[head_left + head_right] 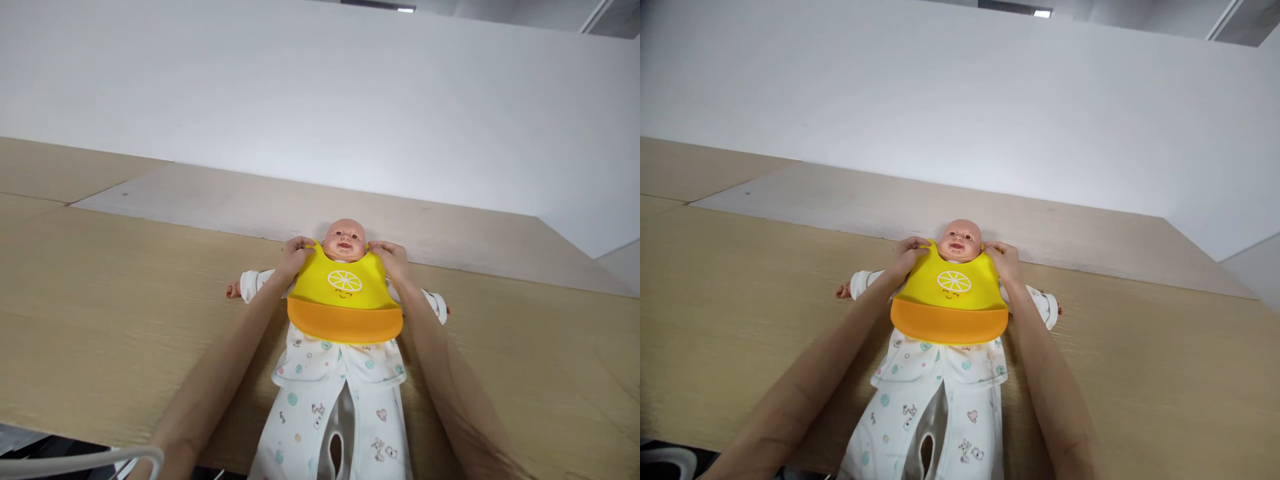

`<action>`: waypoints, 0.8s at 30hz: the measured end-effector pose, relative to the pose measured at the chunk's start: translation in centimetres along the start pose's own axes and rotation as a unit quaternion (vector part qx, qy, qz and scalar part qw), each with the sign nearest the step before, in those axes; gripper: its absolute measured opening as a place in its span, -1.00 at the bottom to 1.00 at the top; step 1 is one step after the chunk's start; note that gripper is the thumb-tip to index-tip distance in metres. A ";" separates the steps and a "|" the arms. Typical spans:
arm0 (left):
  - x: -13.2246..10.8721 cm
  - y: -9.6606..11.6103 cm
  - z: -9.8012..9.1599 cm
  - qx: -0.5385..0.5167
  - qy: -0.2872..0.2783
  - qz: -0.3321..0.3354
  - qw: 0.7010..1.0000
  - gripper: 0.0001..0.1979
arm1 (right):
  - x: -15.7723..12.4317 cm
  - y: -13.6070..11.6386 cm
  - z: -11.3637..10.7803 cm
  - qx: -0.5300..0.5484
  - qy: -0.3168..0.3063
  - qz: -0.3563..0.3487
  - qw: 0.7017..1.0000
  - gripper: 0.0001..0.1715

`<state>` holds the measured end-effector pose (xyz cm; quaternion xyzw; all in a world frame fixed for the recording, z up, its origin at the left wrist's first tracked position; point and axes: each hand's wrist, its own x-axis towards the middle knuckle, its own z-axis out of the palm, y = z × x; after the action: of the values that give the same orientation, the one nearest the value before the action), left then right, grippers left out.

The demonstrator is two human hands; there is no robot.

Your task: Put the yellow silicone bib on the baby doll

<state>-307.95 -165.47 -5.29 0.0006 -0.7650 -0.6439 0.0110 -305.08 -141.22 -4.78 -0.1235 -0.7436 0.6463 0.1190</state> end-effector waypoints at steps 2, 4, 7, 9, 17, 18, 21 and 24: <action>-0.2 0.1 0.1 0.028 -0.002 -0.019 0.999 -0.72 | 0.0 0.2 0.3 -0.020 0.002 -0.025 0.999 -0.73; -0.4 0.2 0.2 0.050 -0.002 -0.041 0.998 -0.62 | 0.1 0.4 0.5 -0.038 0.002 -0.055 0.998 -0.74; -0.4 0.4 0.3 0.047 0.008 -0.073 0.996 -0.49 | 0.1 0.6 0.8 -0.044 0.006 -0.057 0.997 -0.80; -0.3 0.3 0.4 0.026 -0.009 -0.093 0.995 -0.53 | 0.1 0.6 1.0 -0.043 0.017 -0.035 0.998 -0.84; -0.3 0.0 0.4 -0.001 -0.056 -0.082 0.995 -0.88 | -0.3 0.3 1.0 0.007 0.080 0.015 0.997 -0.80; -0.4 0.0 0.4 -0.003 -0.051 -0.078 0.996 -0.89 | -0.4 0.3 1.0 0.020 0.081 0.021 0.996 -0.78; -0.4 0.0 0.4 -0.002 -0.037 -0.073 0.997 -0.87 | -0.4 0.4 0.9 0.046 0.081 0.023 0.995 -0.70; -0.3 -0.1 0.4 -0.018 -0.040 -0.073 0.996 -0.87 | -0.3 0.4 0.9 0.056 0.095 -0.007 0.994 -0.61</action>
<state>-307.64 -165.07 -5.41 0.0305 -0.7509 -0.6563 -0.0671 -305.12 -142.10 -5.29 -0.1722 -0.6925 0.6715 0.1998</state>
